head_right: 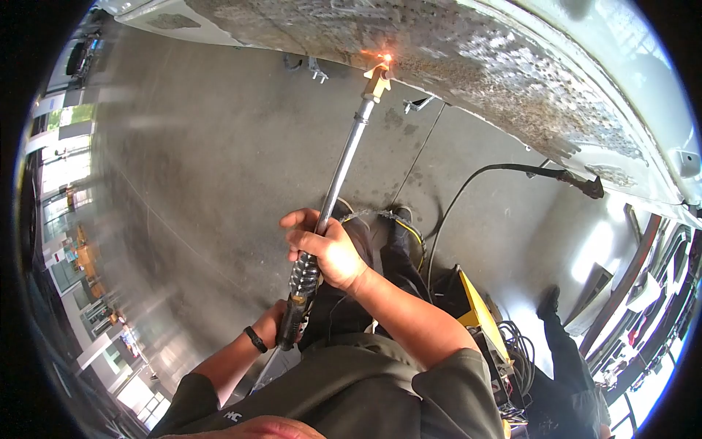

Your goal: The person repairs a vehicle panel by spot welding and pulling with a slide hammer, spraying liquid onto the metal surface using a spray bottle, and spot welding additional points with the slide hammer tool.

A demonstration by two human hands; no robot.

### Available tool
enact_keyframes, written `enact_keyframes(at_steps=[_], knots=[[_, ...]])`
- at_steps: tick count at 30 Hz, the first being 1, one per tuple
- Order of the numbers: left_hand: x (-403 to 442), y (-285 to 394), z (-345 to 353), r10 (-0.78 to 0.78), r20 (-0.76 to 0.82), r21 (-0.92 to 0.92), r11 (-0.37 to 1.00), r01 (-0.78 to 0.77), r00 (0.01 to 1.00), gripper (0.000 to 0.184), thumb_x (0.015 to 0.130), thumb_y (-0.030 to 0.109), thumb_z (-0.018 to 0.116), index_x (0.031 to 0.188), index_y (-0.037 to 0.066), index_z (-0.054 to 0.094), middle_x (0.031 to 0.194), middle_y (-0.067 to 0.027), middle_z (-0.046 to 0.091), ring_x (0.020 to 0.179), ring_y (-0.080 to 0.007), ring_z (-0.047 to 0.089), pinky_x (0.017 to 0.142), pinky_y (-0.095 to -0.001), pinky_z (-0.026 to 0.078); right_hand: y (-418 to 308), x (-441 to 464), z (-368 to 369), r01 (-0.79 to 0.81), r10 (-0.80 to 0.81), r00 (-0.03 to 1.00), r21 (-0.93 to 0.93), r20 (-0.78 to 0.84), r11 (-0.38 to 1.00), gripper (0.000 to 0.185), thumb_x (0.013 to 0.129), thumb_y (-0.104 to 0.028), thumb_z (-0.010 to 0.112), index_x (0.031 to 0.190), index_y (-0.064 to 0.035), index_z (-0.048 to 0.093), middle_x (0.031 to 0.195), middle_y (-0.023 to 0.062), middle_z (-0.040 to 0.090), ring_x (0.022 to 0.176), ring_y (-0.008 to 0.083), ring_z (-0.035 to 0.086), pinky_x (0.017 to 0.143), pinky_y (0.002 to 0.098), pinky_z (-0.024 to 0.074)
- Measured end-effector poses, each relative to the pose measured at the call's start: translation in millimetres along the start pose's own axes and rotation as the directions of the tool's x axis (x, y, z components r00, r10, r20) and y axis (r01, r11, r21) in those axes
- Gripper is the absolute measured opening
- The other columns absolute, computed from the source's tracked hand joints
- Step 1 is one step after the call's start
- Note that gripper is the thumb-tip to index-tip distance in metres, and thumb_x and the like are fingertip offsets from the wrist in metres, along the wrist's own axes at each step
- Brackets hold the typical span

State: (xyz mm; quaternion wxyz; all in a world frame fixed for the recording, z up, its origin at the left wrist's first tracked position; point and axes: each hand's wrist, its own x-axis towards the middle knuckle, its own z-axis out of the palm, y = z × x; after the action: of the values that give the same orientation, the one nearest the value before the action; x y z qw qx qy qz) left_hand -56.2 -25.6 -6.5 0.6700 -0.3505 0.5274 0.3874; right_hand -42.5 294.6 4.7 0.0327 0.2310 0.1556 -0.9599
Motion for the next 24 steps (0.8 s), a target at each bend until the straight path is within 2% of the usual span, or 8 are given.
enact_keyframes(at_steps=[4, 6, 10, 11, 12, 14, 18, 24], knots=[[-9, 3, 13, 0.011, -0.044, -0.02, 1.0, -0.012, 0.999, 0.054, 0.105, 0.059, 0.04, 0.106, 0.011, 0.066, 0.08, -0.008, 0.068, 0.06, -0.0248, 0.067, 0.059, -0.0399, 0.059, -33, 16, -14, 0.188, -0.179, 0.981, -0.159, 0.067, 0.969, 0.068, 0.085, -0.024, 0.07, 0.142, 0.0084, 0.049, 0.081, 0.0095, 0.067, 0.077, 0.0205, 0.067, 0.077, 0.0323, 0.053], [-9, 0, 12, -0.006, -0.06, -0.041, 0.999, 0.004, 0.998, 0.054, 0.105, 0.059, 0.04, 0.105, 0.011, 0.065, 0.081, -0.0083, 0.068, 0.061, -0.0247, 0.067, 0.059, -0.04, 0.06, -80, 45, -29, 0.194, -0.187, 0.979, -0.082, 0.086, 0.978, 0.071, 0.088, -0.02, 0.068, 0.147, 0.0095, 0.043, 0.082, 0.0087, 0.068, 0.076, 0.0196, 0.067, 0.075, 0.0295, 0.0532], [-1, -5, 8, 0.03, -0.075, 0.056, 0.998, -0.025, 0.997, 0.056, 0.104, 0.059, 0.039, 0.104, 0.009, 0.065, 0.079, -0.0092, 0.068, 0.06, -0.0248, 0.068, 0.058, -0.0398, 0.059, -123, 66, -29, 0.313, -0.315, 0.948, 0.046, 0.054, 0.949, 0.059, 0.095, -0.019, 0.068, 0.143, 0.0048, 0.044, 0.081, 0.0071, 0.066, 0.071, 0.018, 0.067, 0.068, 0.0304, 0.0557], [-3, -3, 10, 0.037, -0.089, 0.045, 0.998, -0.033, 0.995, 0.056, 0.104, 0.058, 0.039, 0.104, 0.009, 0.065, 0.078, -0.0092, 0.067, 0.059, -0.0247, 0.067, 0.058, -0.0397, 0.059, -94, 58, -41, 0.329, -0.317, 0.937, -0.064, 0.144, 0.942, 0.053, 0.096, -0.022, 0.07, 0.138, 0.0027, 0.049, 0.082, 0.0068, 0.066, 0.071, 0.0176, 0.067, 0.067, 0.032, 0.0575], [-7, 1, 17, 0.051, -0.1, 0.034, 0.998, -0.048, 0.994, 0.056, 0.105, 0.058, 0.039, 0.104, 0.008, 0.065, 0.077, -0.0092, 0.067, 0.058, -0.0246, 0.067, 0.057, -0.0395, 0.059, -42, 43, -34, 0.349, -0.376, 0.898, 0.15, 0.23, 0.925, 0.048, 0.095, -0.023, 0.071, 0.132, 0.0024, 0.053, 0.082, 0.0069, 0.066, 0.07, 0.0179, 0.066, 0.063, 0.0331, 0.0555], [-18, 7, 26, 0.053, -0.104, 0.024, 0.998, -0.051, 0.993, 0.055, 0.105, 0.057, 0.039, 0.105, 0.008, 0.065, 0.076, -0.0089, 0.067, 0.057, -0.0242, 0.066, 0.057, -0.039, 0.058, 34, 0, -17, 0.023, -0.037, 0.993, 0.128, 0.11, 0.991, 0.053, 0.091, -0.019, 0.074, 0.135, 0.0032, 0.054, 0.081, 0.0064, 0.065, 0.074, 0.0173, 0.066, 0.072, 0.0306, 0.052], [-27, 14, 26, 0.048, -0.072, 0.008, 0.999, -0.047, 0.996, 0.053, 0.105, 0.054, 0.04, 0.105, 0.007, 0.065, 0.076, -0.0079, 0.068, 0.058, -0.0228, 0.066, 0.056, -0.0377, 0.057, 46, -14, -12, -0.002, 0.006, 0.996, -0.04, 0.087, 0.999, 0.043, 0.091, -0.009, 0.067, 0.13, 0.0052, 0.06, 0.081, 0.0062, 0.064, 0.077, 0.0185, 0.066, 0.077, 0.0342, 0.0537], [-5, 16, 16, 0.044, -0.032, -0.066, 0.997, -0.046, 0.999, 0.051, 0.108, 0.053, 0.039, 0.105, 0.01, 0.065, 0.078, -0.0074, 0.068, 0.062, -0.0209, 0.067, 0.057, -0.0367, 0.056, 6, 12, -7, -0.003, 0.005, 0.997, -0.025, 0.073, 1.0, 0.044, 0.088, -0.01, 0.067, 0.129, 0.0047, 0.062, 0.086, 0.0041, 0.065, 0.079, 0.0154, 0.065, 0.078, 0.0299, 0.0527]])
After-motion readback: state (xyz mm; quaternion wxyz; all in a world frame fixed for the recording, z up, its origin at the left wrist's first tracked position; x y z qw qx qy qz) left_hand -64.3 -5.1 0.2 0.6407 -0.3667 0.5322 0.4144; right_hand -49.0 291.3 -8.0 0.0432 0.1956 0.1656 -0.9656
